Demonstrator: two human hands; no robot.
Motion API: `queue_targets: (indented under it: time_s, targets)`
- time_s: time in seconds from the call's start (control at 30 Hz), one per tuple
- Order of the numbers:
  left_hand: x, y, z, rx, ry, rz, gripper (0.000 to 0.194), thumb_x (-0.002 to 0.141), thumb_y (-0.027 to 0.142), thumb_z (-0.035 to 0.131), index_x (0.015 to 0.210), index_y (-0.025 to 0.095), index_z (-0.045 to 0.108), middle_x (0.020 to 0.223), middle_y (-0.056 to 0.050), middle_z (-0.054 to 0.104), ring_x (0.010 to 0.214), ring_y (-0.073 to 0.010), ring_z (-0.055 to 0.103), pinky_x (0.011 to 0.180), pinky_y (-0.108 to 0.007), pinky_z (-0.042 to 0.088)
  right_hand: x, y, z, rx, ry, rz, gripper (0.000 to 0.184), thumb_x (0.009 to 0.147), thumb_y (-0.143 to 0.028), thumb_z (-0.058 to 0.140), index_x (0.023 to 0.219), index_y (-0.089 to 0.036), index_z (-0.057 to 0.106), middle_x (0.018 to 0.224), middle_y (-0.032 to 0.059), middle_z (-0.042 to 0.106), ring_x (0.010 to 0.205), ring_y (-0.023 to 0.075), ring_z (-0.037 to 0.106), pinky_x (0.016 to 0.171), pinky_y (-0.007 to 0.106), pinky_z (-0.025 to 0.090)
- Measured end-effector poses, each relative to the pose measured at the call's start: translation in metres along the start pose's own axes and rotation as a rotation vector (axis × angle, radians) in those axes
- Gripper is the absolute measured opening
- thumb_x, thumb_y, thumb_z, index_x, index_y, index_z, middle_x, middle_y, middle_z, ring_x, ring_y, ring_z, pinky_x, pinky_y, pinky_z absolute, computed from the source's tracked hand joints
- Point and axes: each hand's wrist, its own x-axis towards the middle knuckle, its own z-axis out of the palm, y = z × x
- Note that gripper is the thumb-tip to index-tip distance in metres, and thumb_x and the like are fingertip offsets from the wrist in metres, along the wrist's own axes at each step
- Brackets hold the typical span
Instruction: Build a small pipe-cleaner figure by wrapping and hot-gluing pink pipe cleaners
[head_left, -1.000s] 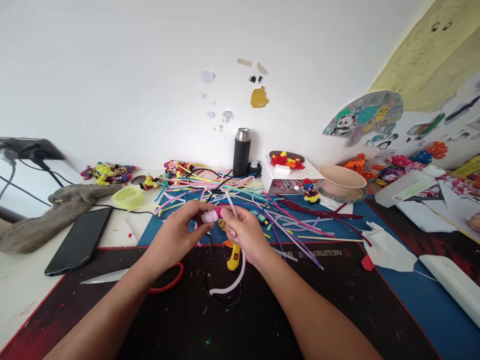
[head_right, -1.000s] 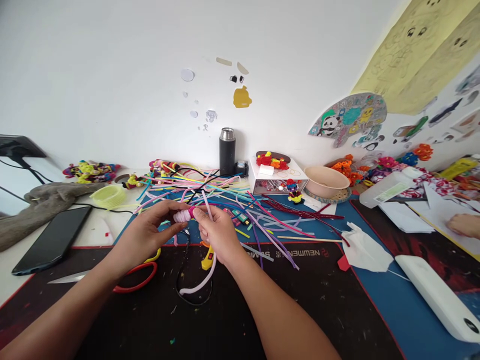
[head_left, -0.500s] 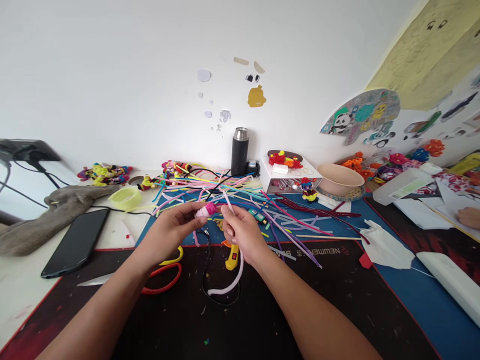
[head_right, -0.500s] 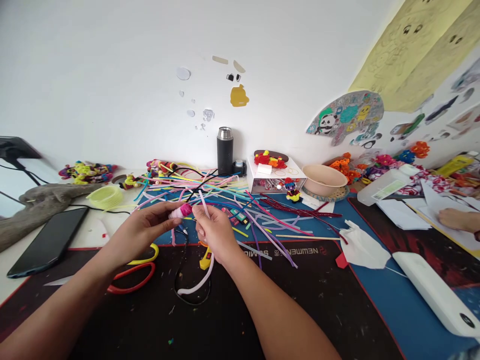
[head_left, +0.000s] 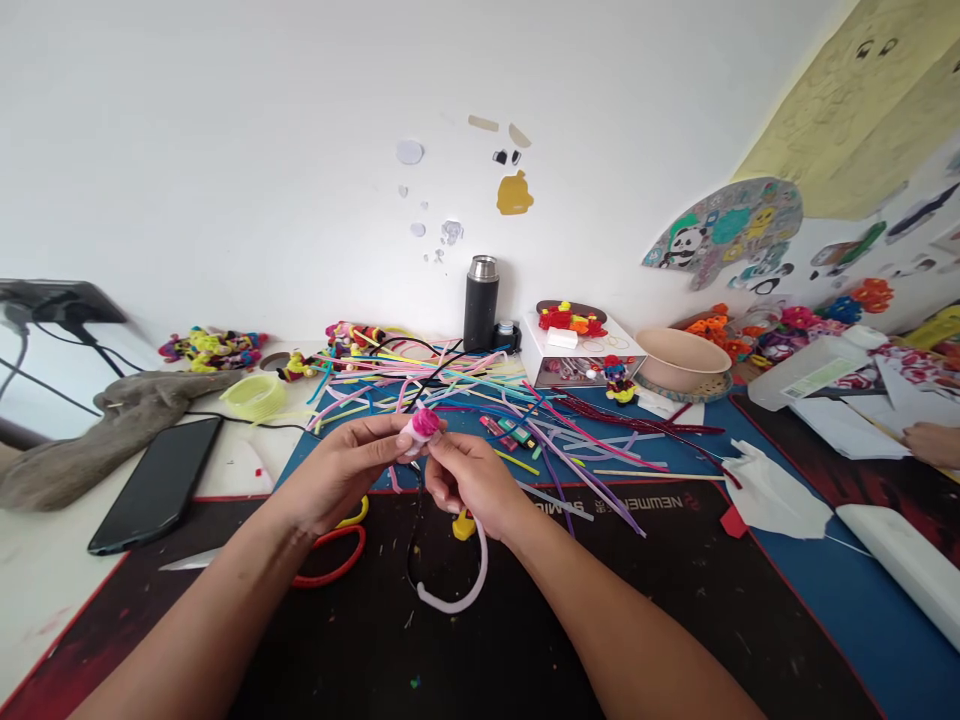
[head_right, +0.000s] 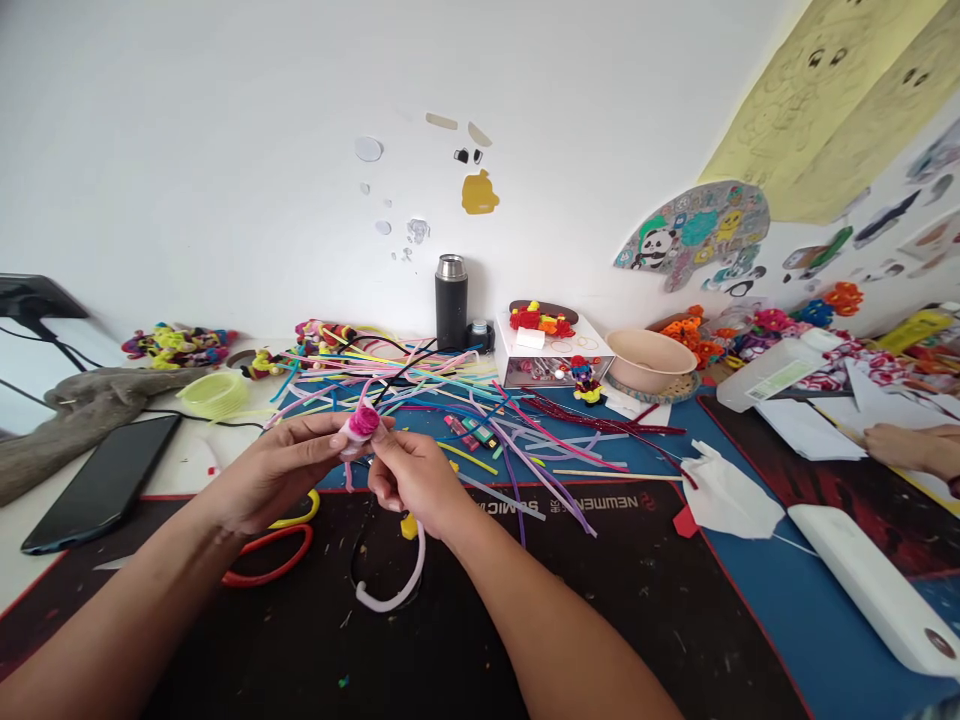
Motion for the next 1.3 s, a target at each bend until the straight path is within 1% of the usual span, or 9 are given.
queue_targets:
  time_s: [0.2, 0.33, 0.67, 0.77, 0.87, 0.97, 1.1, 1.17, 1.3]
  targets:
    - [0.006, -0.003, -0.004, -0.043, 0.109, 0.066, 0.038, 0.068, 0.042, 0.1, 0.094, 0.017, 0.09, 0.101, -0.013, 0.085, 0.094, -0.0279, 0.074, 0.084, -0.034, 0.058, 0.0, 0.001, 0.0, -0.08, -0.021, 0.004, 0.055, 0.092, -0.072, 0.068, 0.094, -0.017, 0.069, 0.055, -0.0077, 0.054, 0.038, 0.0062, 0.041, 0.04, 0.022, 0.025]
    - [0.007, -0.002, -0.005, -0.078, 0.215, 0.142, 0.036, 0.067, 0.044, 0.1, 0.092, 0.019, 0.09, 0.099, -0.012, 0.085, 0.096, -0.0273, 0.073, 0.088, -0.034, 0.057, 0.0, -0.001, 0.0, -0.167, 0.052, -0.066, 0.058, 0.094, -0.072, 0.064, 0.101, -0.015, 0.075, 0.053, -0.0079, 0.052, 0.037, 0.0071, 0.041, 0.04, 0.022, 0.027]
    - [0.003, -0.005, 0.004, -0.021, 0.079, 0.15, 0.034, 0.075, 0.043, 0.097, 0.098, 0.019, 0.09, 0.084, -0.006, 0.08, 0.073, -0.0165, 0.061, 0.073, -0.028, 0.052, -0.003, 0.005, -0.001, -0.378, 0.092, -0.113, 0.055, 0.103, -0.067, 0.055, 0.093, -0.017, 0.073, 0.055, -0.0061, 0.053, 0.04, 0.0082, 0.043, 0.043, 0.023, 0.032]
    - [0.005, -0.011, -0.004, -0.072, 0.052, 0.133, 0.03, 0.08, 0.037, 0.094, 0.101, 0.017, 0.088, 0.087, -0.008, 0.081, 0.078, -0.0185, 0.066, 0.074, -0.027, 0.055, -0.005, 0.006, -0.001, -0.483, 0.084, -0.135, 0.054, 0.105, -0.065, 0.055, 0.087, -0.017, 0.071, 0.059, -0.0041, 0.056, 0.043, 0.0082, 0.047, 0.047, 0.023, 0.034]
    - [0.01, -0.011, -0.019, -0.181, 0.097, 0.19, 0.023, 0.083, 0.028, 0.09, 0.102, 0.015, 0.087, 0.102, -0.012, 0.083, 0.091, -0.0232, 0.072, 0.084, -0.031, 0.06, -0.008, 0.0, 0.0, -0.468, 0.075, -0.174, 0.056, 0.102, -0.07, 0.057, 0.095, -0.017, 0.074, 0.059, -0.004, 0.056, 0.045, 0.0094, 0.048, 0.048, 0.023, 0.036]
    - [0.012, 0.0, -0.032, -0.358, 0.139, 0.257, 0.024, 0.083, 0.026, 0.088, 0.105, 0.016, 0.084, 0.109, -0.01, 0.084, 0.097, -0.0223, 0.073, 0.087, -0.029, 0.063, -0.011, -0.013, 0.0, -0.354, 0.189, -0.199, 0.064, 0.095, -0.078, 0.059, 0.099, -0.017, 0.076, 0.055, -0.0052, 0.052, 0.042, 0.01, 0.042, 0.045, 0.025, 0.032]
    - [0.006, 0.023, -0.032, -0.535, 0.21, 0.257, 0.027, 0.082, 0.021, 0.086, 0.108, 0.015, 0.08, 0.102, -0.007, 0.084, 0.085, -0.0186, 0.074, 0.076, -0.025, 0.065, -0.024, -0.026, -0.011, -0.335, 0.427, -0.213, 0.061, 0.092, -0.078, 0.062, 0.089, -0.018, 0.074, 0.052, -0.0061, 0.046, 0.041, 0.0099, 0.036, 0.045, 0.026, 0.028]
    - [0.003, 0.03, -0.026, -0.541, 0.218, 0.267, 0.029, 0.078, 0.019, 0.088, 0.105, 0.013, 0.08, 0.095, -0.007, 0.085, 0.078, -0.0178, 0.073, 0.068, -0.023, 0.063, -0.036, -0.027, -0.021, -0.427, 0.448, -0.158, 0.058, 0.094, -0.076, 0.061, 0.088, -0.019, 0.072, 0.051, -0.0058, 0.046, 0.042, 0.0112, 0.037, 0.046, 0.027, 0.029]
    - [0.002, 0.028, -0.019, -0.477, 0.189, 0.258, 0.028, 0.075, 0.025, 0.091, 0.099, 0.015, 0.082, 0.094, -0.008, 0.085, 0.074, -0.0178, 0.072, 0.067, -0.023, 0.062, -0.063, -0.02, -0.042, -0.642, 0.456, 0.015, 0.055, 0.098, -0.073, 0.058, 0.086, -0.021, 0.068, 0.051, -0.0057, 0.049, 0.042, 0.0128, 0.041, 0.049, 0.027, 0.032]
